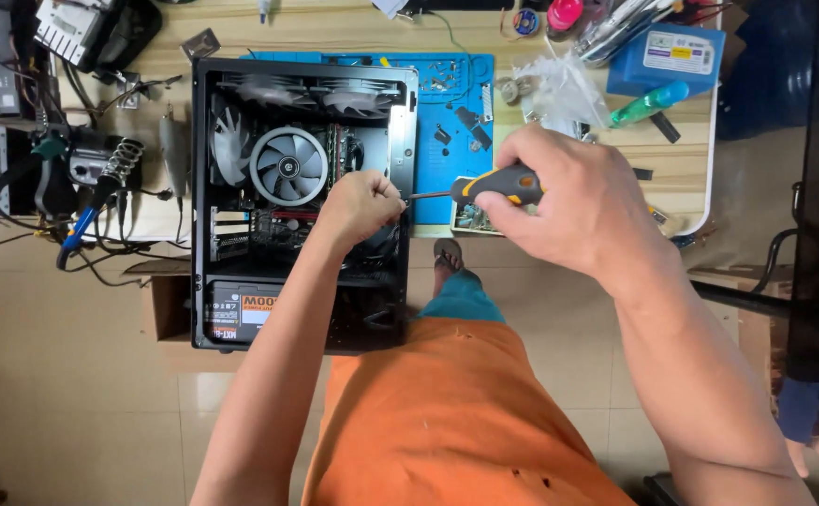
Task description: Installing internal components into a desktop computer case and securing them with screws using a screwdriver.
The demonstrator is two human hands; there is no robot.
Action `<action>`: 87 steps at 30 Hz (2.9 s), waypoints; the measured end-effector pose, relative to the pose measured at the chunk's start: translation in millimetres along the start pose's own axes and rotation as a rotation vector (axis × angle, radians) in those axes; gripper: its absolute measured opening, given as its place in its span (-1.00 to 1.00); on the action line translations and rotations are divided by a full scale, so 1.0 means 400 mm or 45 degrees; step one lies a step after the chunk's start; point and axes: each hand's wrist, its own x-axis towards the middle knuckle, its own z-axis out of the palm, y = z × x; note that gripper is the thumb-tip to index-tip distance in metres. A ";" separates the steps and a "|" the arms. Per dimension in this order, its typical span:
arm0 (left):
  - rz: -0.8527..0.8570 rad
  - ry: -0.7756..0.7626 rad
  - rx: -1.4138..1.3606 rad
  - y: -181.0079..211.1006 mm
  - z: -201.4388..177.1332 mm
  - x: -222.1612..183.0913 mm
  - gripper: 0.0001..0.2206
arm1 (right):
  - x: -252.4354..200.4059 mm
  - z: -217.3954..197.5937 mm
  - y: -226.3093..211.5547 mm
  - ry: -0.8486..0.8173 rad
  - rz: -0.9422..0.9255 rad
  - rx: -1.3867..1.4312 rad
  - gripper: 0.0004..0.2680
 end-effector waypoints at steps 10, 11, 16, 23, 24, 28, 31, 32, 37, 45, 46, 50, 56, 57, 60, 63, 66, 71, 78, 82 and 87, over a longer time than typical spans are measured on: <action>0.026 0.226 -0.184 -0.052 0.049 -0.028 -0.90 | -0.056 0.059 0.075 0.120 0.000 0.097 -0.78; 0.039 0.253 -0.157 -0.049 0.052 -0.031 -0.89 | -0.068 0.068 0.087 0.198 0.062 0.198 -0.79; 0.080 0.342 -0.165 -0.072 0.082 -0.020 -0.84 | -0.157 0.174 0.217 0.404 0.229 0.517 -0.71; 0.251 0.461 -0.368 -0.126 0.092 -0.008 -0.75 | -0.281 0.440 0.428 0.691 0.902 1.171 -0.82; 0.364 0.450 -0.346 -0.130 0.091 -0.016 -0.67 | -0.299 0.469 0.445 0.715 0.988 1.156 -0.83; 0.534 0.383 -0.147 -0.093 0.064 -0.055 -0.48 | -0.313 0.546 0.478 0.736 1.009 1.059 -0.83; 0.425 0.346 0.096 -0.076 0.049 -0.062 -0.49 | -0.299 0.566 0.454 0.730 0.993 0.940 -0.79; 0.417 0.357 0.111 -0.074 0.052 -0.060 -0.50 | -0.296 0.573 0.456 0.728 0.999 0.930 -0.78; 0.430 0.420 0.129 -0.076 0.074 -0.057 -0.52 | -0.284 0.597 0.454 0.750 0.970 0.841 -0.73; 0.401 0.415 0.132 -0.112 0.084 -0.052 -0.50 | -0.285 0.654 0.518 0.530 0.945 0.307 -0.63; 0.399 0.420 0.131 -0.110 0.087 -0.050 -0.50 | -0.285 0.666 0.527 0.528 0.940 0.309 -0.63; 0.378 0.485 0.187 -0.107 0.108 -0.045 -0.50 | -0.276 0.673 0.527 0.489 0.973 0.231 -0.62; 0.330 0.505 0.140 -0.147 0.126 -0.033 -0.44 | -0.262 0.680 0.546 0.436 0.994 0.199 -0.64; 0.326 0.520 0.119 -0.161 0.130 -0.026 -0.47 | -0.262 0.685 0.549 0.432 0.995 0.184 -0.64; 0.310 0.530 0.142 -0.159 0.131 -0.029 -0.48 | -0.257 0.709 0.580 0.448 0.993 0.142 -0.63; 0.274 0.557 0.212 -0.145 0.139 -0.031 -0.51 | -0.239 0.667 0.543 0.377 1.005 0.166 -0.67; 0.305 0.583 0.194 -0.152 0.149 -0.030 -0.55 | -0.225 0.645 0.510 0.343 1.012 0.150 -0.64; 0.390 0.646 0.075 -0.132 0.151 -0.056 -0.77 | -0.227 0.634 0.512 0.281 0.930 0.080 -0.61; 0.235 0.656 0.085 -0.084 0.146 -0.046 -0.84 | -0.245 0.662 0.558 0.353 0.738 -0.052 -0.55; 0.201 0.612 0.070 -0.062 0.125 -0.037 -0.87 | -0.243 0.623 0.515 0.274 0.796 0.015 -0.54; 0.117 0.544 0.095 -0.054 0.108 -0.033 -0.84 | -0.271 0.607 0.487 0.454 0.677 0.039 -0.51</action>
